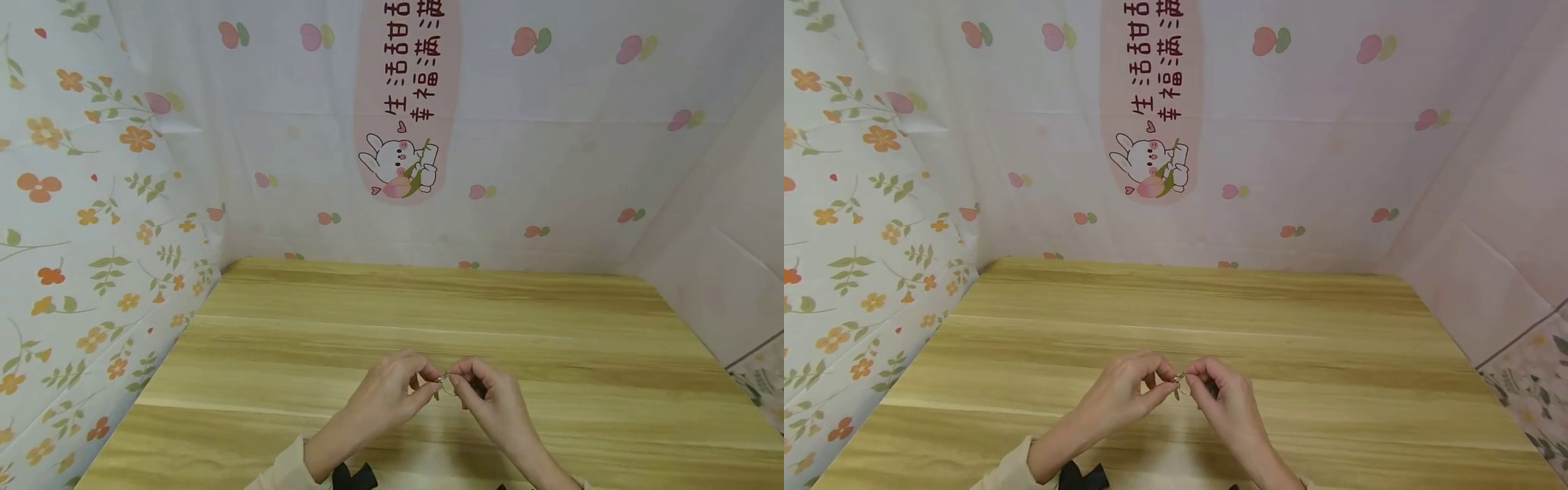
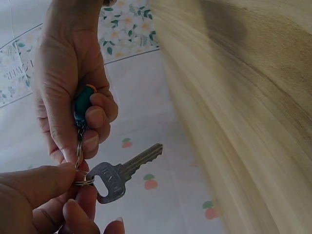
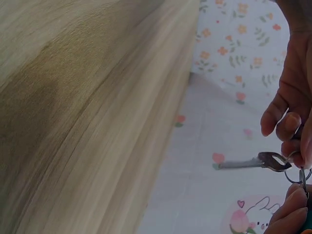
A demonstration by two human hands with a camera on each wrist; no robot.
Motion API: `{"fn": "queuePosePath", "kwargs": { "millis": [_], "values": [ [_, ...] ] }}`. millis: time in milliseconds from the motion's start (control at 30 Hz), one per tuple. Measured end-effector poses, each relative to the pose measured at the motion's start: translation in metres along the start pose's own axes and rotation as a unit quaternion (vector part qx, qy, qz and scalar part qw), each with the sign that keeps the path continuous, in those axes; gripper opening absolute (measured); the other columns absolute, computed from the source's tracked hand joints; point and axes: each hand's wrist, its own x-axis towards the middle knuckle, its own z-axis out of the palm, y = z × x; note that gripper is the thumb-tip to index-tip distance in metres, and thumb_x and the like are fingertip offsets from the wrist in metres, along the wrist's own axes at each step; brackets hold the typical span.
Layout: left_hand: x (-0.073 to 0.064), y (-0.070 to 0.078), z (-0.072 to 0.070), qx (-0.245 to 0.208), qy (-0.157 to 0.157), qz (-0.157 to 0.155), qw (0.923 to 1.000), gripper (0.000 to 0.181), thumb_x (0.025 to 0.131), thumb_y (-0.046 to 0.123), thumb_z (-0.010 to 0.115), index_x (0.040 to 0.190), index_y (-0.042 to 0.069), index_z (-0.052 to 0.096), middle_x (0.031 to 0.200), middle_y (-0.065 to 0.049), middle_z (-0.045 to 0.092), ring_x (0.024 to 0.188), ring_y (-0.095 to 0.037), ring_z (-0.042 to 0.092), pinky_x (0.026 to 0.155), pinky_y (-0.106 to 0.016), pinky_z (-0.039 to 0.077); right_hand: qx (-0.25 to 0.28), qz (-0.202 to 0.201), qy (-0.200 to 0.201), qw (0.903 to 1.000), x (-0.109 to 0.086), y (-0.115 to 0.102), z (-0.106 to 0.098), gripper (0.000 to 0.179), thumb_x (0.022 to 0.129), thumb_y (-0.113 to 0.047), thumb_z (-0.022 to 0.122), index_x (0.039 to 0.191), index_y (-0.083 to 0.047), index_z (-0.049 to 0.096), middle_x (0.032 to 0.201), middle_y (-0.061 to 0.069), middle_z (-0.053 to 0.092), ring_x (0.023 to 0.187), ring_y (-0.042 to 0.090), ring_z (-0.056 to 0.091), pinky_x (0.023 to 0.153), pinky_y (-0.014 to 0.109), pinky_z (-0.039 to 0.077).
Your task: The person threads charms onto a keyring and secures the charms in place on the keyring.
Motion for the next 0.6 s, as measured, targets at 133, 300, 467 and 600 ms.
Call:
{"fn": "queuePosePath", "kwargs": {
  "millis": [133, 300, 467, 600],
  "values": [
    [-0.0002, 0.0006, -0.0019, 0.002, 0.002, 0.004, 1.0, 0.005, 0.082, 0.012, 0.072, 0.08, 0.012, 0.067, 0.078, 0.004, 0.065, 0.059, 0.005, 0.046, 0.053, -0.01, 0.039, -0.015, -0.006, 0.005, 0.9999, -0.0004, -0.0002, 0.0008, 0.02, 0.083, 0.006, 0.065, 0.081, -0.014, 0.063, 0.06, -0.008, 0.051, 0.05, -0.003, 0.041, 0.039, 0.017, 0.035],
    [-0.0005, -0.0016, 0.0001, -0.015, 0.014, 0.021, 0.9996, 0.007, 0.081, 0.01, 0.073, 0.077, 0.011, 0.067, 0.077, 0.003, 0.066, 0.062, 0.004, 0.049, 0.055, -0.009, 0.04, -0.001, 0.01, 0.0, 1.0, -0.0013, 0.0011, -0.0001, 0.015, 0.084, 0.004, 0.065, 0.082, -0.011, 0.063, 0.06, -0.006, 0.052, 0.049, -0.002, 0.042, 0.039, 0.018, 0.035],
    [-0.0012, -0.0033, 0.002, -0.02, 0.028, 0.043, 0.9985, 0.007, 0.079, 0.01, 0.074, 0.076, 0.011, 0.068, 0.076, 0.003, 0.065, 0.064, 0.004, 0.05, 0.053, -0.008, 0.039, 0.024, 0.035, -0.011, 0.9991, -0.0015, 0.0026, -0.0016, 0.009, 0.085, 0.003, 0.064, 0.084, -0.007, 0.064, 0.061, -0.001, 0.053, 0.049, 0.001, 0.045, 0.039, 0.021, 0.037],
    [-0.0016, -0.0033, 0.0028, -0.015, 0.04, 0.061, 0.9972, 0.008, 0.078, 0.01, 0.075, 0.076, 0.012, 0.068, 0.074, 0.004, 0.064, 0.064, 0.004, 0.049, 0.053, -0.007, 0.038, 0.041, 0.052, -0.019, 0.9977, -0.0014, 0.0023, -0.0023, 0.005, 0.086, 0.001, 0.063, 0.085, -0.004, 0.063, 0.063, 0.001, 0.054, 0.049, 0.003, 0.046, 0.04, 0.021, 0.038]
  ]
}}
